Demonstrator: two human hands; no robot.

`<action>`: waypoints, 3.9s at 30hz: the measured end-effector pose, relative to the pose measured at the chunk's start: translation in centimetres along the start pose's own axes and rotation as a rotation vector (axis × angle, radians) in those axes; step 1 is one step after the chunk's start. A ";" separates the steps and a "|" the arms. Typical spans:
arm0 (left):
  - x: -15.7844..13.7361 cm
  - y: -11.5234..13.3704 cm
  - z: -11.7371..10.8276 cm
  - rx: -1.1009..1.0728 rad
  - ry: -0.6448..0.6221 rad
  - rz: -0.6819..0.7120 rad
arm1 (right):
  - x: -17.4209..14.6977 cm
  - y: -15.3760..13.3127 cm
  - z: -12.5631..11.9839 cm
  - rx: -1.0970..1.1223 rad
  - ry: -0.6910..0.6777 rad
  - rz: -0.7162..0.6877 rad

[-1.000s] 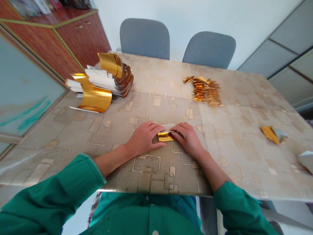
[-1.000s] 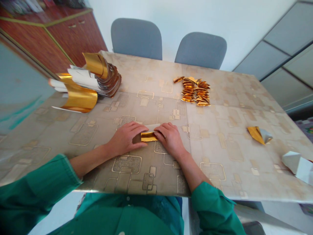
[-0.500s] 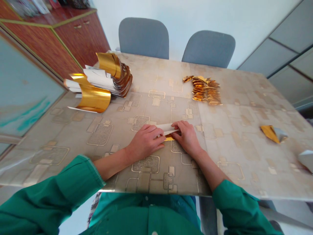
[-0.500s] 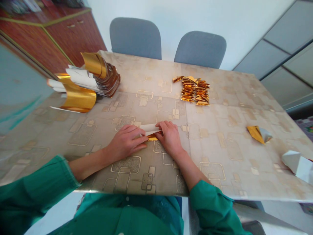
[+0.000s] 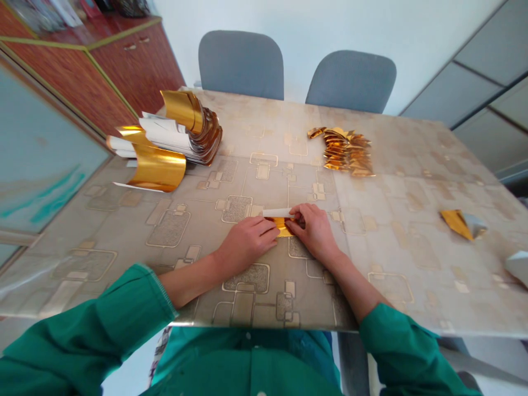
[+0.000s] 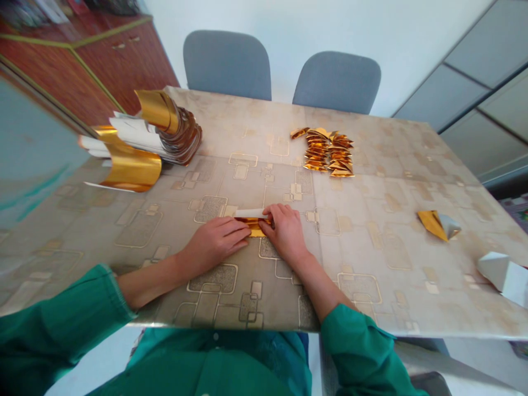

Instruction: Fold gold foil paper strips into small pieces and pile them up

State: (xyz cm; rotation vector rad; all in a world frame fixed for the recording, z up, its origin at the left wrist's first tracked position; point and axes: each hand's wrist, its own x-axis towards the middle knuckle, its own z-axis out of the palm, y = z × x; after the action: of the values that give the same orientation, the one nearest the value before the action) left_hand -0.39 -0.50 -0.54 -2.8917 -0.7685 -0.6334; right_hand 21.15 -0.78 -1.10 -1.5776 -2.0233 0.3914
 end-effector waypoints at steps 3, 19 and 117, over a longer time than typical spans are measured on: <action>-0.1 -0.2 0.2 0.031 -0.028 -0.043 | 0.0 0.0 0.0 0.001 0.001 0.001; 0.5 0.1 0.0 0.081 -0.010 -0.063 | -0.1 0.3 -1.4 0.076 0.010 -0.085; 0.1 2.4 -1.4 0.073 -0.246 -0.231 | -0.9 -2.5 1.2 -0.475 -0.039 -0.016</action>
State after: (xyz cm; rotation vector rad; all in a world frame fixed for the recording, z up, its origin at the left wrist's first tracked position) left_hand 0.34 -2.77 0.88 -2.8705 -1.1424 -0.2602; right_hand 18.59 -2.19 -0.92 -1.8306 -2.2719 -0.0773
